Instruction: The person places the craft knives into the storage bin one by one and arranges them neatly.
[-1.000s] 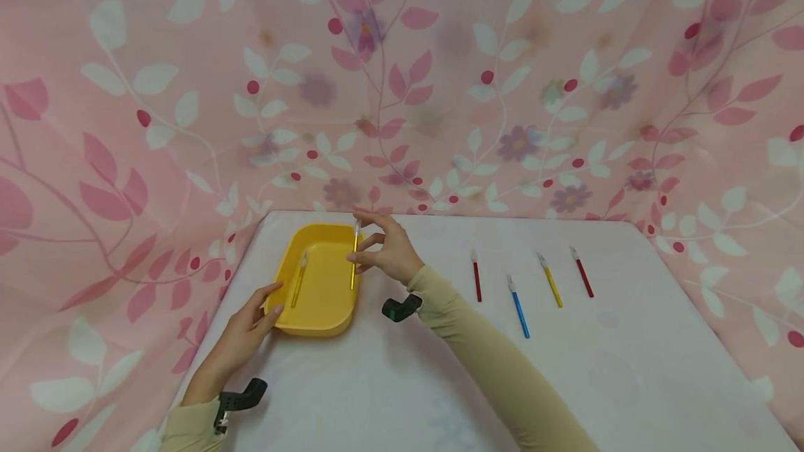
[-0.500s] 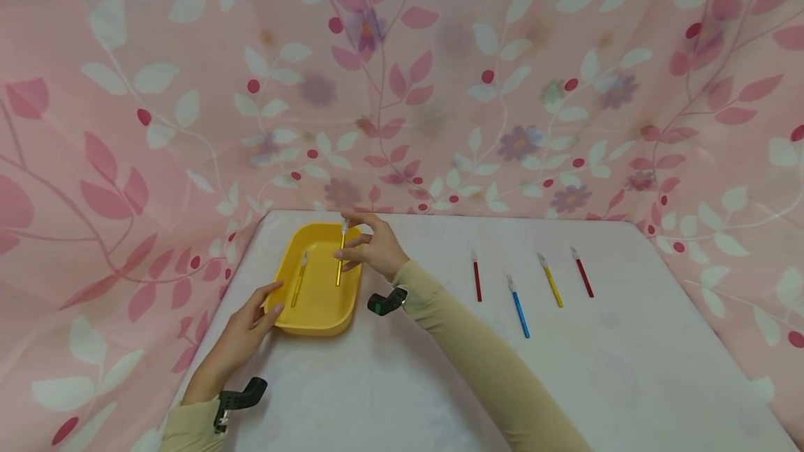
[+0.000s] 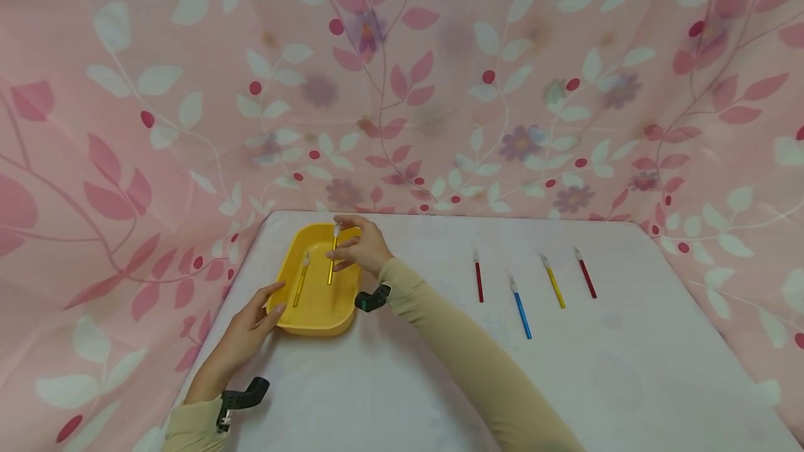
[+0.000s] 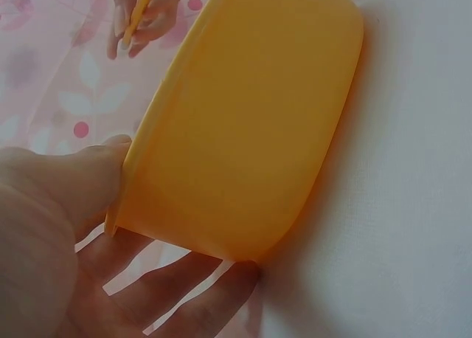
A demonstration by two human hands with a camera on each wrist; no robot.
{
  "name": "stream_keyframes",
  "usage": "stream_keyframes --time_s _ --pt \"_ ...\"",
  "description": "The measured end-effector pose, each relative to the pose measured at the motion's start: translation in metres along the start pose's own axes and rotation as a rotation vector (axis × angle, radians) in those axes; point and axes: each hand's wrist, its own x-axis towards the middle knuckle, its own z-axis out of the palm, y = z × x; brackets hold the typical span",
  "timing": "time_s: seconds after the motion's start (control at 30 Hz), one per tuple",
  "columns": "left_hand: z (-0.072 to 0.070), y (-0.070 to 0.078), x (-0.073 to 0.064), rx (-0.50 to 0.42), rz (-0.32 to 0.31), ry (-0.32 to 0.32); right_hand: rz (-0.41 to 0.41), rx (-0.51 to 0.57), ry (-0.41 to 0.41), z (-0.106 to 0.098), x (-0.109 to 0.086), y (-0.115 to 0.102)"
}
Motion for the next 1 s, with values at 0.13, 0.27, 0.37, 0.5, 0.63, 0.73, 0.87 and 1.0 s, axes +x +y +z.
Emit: stream_keyframes --time_s 0.13,0.27,0.37,0.5,0.63,0.73,0.87,1.0 --pt "0.0 0.0 -0.001 -0.007 -0.014 -0.007 0.014 0.006 0.019 0.007 0.005 0.005" --pt "0.0 0.0 -0.002 -0.011 -0.031 -0.014 0.027 0.045 0.027 0.013 0.009 0.011" --pt "0.0 0.0 -0.001 -0.011 -0.03 -0.015 0.037 0.069 0.036 0.018 0.012 0.014" --pt "0.0 -0.001 0.001 -0.017 -0.03 -0.018 0.049 0.059 0.049 0.024 0.016 0.016" --pt "0.001 0.0 0.002 -0.02 -0.04 -0.021 0.072 0.052 0.069 0.031 0.021 0.019" --pt "0.001 0.0 0.002 -0.012 -0.038 -0.018 0.097 0.041 0.088 0.036 0.024 0.023" --pt "0.0 0.0 0.002 -0.003 -0.031 -0.017 0.13 0.01 0.104 0.043 0.026 0.026" --pt "0.0 0.0 0.001 -0.003 -0.029 -0.016 0.167 0.015 0.114 0.05 0.028 0.027"
